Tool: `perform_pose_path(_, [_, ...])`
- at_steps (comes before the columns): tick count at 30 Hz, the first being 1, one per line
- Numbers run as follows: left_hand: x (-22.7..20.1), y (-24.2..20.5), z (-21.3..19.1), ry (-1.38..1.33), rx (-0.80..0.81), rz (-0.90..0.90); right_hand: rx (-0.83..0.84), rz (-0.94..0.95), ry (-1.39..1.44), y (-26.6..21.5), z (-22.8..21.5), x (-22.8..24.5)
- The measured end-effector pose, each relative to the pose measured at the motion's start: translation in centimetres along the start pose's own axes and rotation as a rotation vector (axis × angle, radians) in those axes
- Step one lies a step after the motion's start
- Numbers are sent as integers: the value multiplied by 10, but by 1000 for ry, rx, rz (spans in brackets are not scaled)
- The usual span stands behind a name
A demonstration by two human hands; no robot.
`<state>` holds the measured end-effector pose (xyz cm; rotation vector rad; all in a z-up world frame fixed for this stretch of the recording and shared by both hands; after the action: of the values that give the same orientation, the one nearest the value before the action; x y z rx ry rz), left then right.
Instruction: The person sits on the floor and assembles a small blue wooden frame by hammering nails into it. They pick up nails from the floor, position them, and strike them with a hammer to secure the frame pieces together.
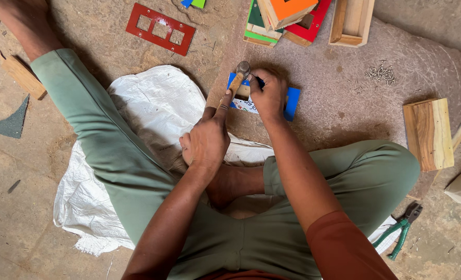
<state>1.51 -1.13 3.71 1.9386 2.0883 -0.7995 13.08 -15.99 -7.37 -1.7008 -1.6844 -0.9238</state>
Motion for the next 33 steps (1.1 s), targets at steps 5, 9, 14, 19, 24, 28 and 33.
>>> perform_pose_path(5, [6,-5,12,8,-161,84,-11,-23,-3,0,1,-4])
perform_pose_path(9, [9,-2,18,77,-86,72,-19,-34,-42,1,1,-4])
perform_pose_path(14, [13,-8,20,23,-195,124,0,-17,11,-1,1,-6])
perform_pose_path(19, [12,-7,19,67,-161,133,-20,-29,0,1,1,-4])
perform_pose_path(24, [12,-8,19,24,-201,141,-11,-16,-9,1,3,-8])
perform_pose_path(28, [10,-9,18,31,-224,161,-34,-55,-8,3,2,-8])
perform_pose_path(33, [15,-2,20,40,-124,106,-18,-49,-13,2,0,-4])
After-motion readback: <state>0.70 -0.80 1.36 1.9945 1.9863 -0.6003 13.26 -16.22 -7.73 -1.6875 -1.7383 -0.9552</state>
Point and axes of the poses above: each hand's wrist, its own y-axis towards the middle knuckle, its own z-axis out of the palm, x = y × z, the point moved 1 cm from there along y, towards the middle knuckle, and after that the axes turned 13 degrees about z, right-handed, at the moved point
